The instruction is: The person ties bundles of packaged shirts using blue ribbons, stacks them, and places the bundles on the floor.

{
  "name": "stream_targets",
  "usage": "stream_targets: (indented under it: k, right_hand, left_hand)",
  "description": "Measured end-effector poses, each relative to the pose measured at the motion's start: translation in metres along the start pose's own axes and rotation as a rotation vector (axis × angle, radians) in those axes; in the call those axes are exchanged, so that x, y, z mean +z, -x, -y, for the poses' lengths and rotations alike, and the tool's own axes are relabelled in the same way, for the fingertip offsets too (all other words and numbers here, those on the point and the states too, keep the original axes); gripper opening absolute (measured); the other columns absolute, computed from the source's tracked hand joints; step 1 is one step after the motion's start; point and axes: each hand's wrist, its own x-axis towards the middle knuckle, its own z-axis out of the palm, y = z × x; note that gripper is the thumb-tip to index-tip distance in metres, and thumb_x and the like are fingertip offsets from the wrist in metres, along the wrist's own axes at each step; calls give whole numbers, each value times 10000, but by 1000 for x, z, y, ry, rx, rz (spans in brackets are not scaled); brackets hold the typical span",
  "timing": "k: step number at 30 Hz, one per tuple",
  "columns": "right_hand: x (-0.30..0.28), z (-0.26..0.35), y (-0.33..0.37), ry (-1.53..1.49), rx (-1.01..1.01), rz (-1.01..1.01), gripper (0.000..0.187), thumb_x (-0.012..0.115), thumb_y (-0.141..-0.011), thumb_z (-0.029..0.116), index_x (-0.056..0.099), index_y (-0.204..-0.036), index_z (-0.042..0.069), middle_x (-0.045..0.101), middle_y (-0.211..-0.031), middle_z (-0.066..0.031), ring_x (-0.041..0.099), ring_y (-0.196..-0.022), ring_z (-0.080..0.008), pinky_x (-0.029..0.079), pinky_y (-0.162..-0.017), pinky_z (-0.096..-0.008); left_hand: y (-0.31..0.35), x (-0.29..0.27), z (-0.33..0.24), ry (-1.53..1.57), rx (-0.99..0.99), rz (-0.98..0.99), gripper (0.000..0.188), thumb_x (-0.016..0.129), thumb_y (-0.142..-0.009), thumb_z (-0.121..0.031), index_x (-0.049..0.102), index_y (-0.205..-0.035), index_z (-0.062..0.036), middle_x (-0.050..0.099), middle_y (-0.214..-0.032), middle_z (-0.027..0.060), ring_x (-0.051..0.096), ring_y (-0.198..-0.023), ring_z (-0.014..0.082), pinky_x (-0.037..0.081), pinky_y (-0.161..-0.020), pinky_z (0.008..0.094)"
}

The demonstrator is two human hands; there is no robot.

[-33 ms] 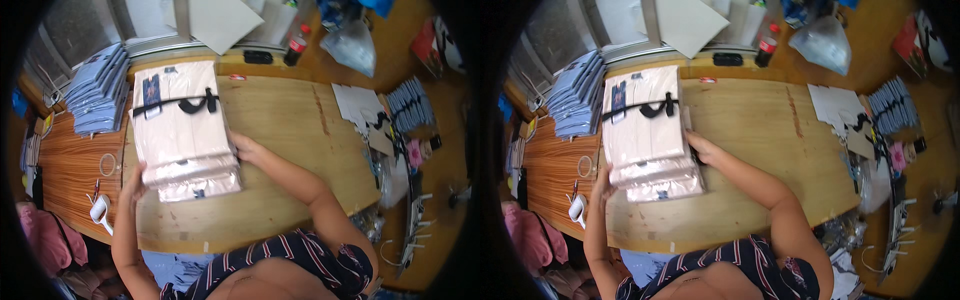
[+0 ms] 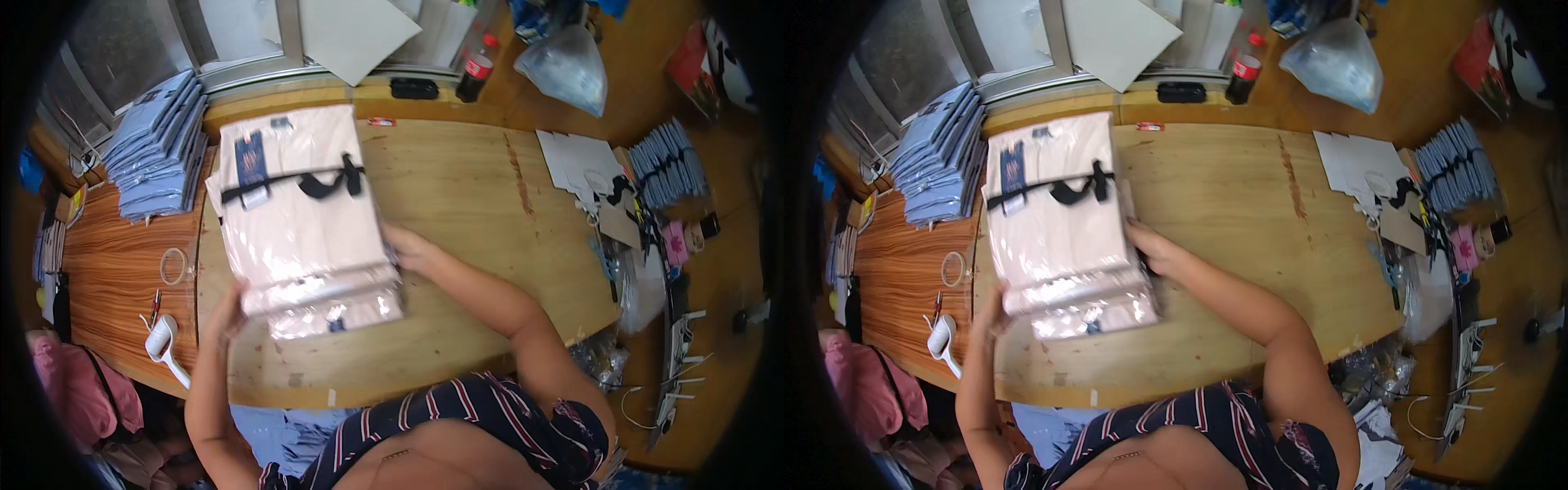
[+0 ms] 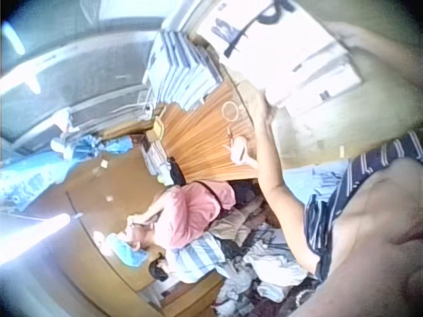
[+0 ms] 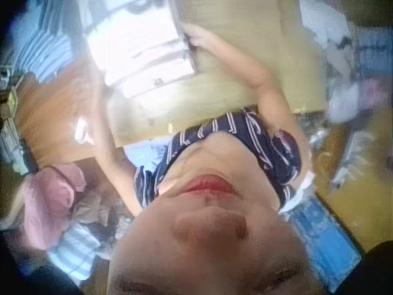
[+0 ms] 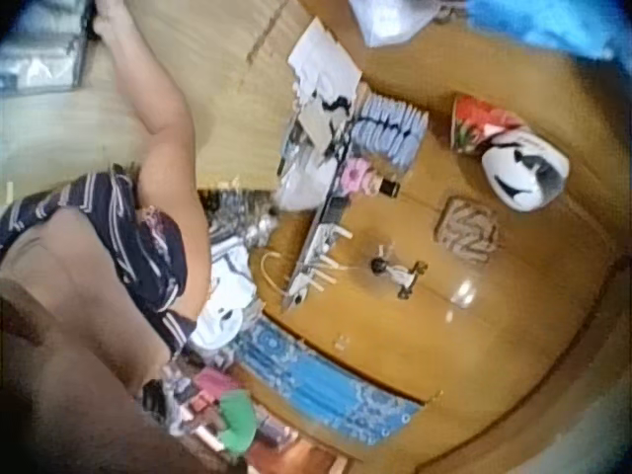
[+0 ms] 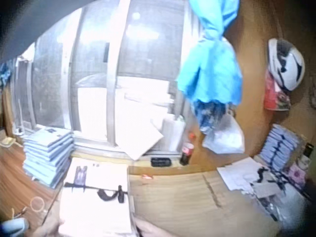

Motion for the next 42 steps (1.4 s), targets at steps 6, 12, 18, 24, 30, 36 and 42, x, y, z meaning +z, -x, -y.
stream_targets:
  k: [6,12,18,24,30,36,42]
  right_hand:
    - [-96,-49,165,-48,119,-199,429,476,-811,264,393,-1149,12,483,-1090,-116,523,-915,-159,435,-790,-284]
    - [-122,-43,260,55,1,-446,363,479,-806,209,431,-1102,4,534,-1000,-109,552,-851,-185,467,-726,-289]
    - [-152,-71,267,-87,-145,-352,379,468,-813,201,409,-1115,-20,484,-1081,-123,474,-987,-207,391,-846,-323]
    - [-152,-68,261,-125,-95,-401,340,452,-789,72,398,-1100,-56,476,-1084,-144,479,-975,-208,375,-860,-301]
    - [-179,-76,254,-67,-47,-236,493,498,-755,102,300,-1190,-19,471,-1074,-122,478,-950,-178,406,-815,-279]
    - [-159,-73,254,-156,-131,-208,525,503,-733,68,280,-1197,-37,431,-1120,-118,441,-995,-176,366,-858,-275]
    - [-159,-86,252,-148,-217,-215,425,510,-775,162,382,-1133,-26,464,-1073,-106,432,-985,-155,357,-844,-254]
  left_hand:
    - [71,122,98,-131,-92,307,841,623,-654,-203,77,-1261,-2,263,-1254,144,256,-1164,249,237,-961,339]
    - [51,152,44,-989,233,780,486,595,-714,-240,436,-1113,-12,555,-957,119,544,-836,191,429,-754,305]
    - [-71,7,-56,-882,390,-902,575,660,-645,-336,461,-1056,12,559,-941,160,544,-849,223,426,-706,331]
    - [-121,-2,-62,-101,163,-310,384,615,-705,-198,476,-1011,-12,550,-962,116,561,-784,209,466,-706,337]
    - [-102,67,-114,-235,674,-168,278,581,-694,-76,485,-948,-14,560,-819,71,561,-695,169,482,-634,280]
    - [-26,178,-149,24,427,236,281,527,-741,-184,499,-908,41,575,-851,170,599,-681,211,512,-588,285]
    - [-25,260,-29,-430,117,147,255,493,-773,-256,511,-901,-36,544,-816,72,521,-612,131,459,-598,255]
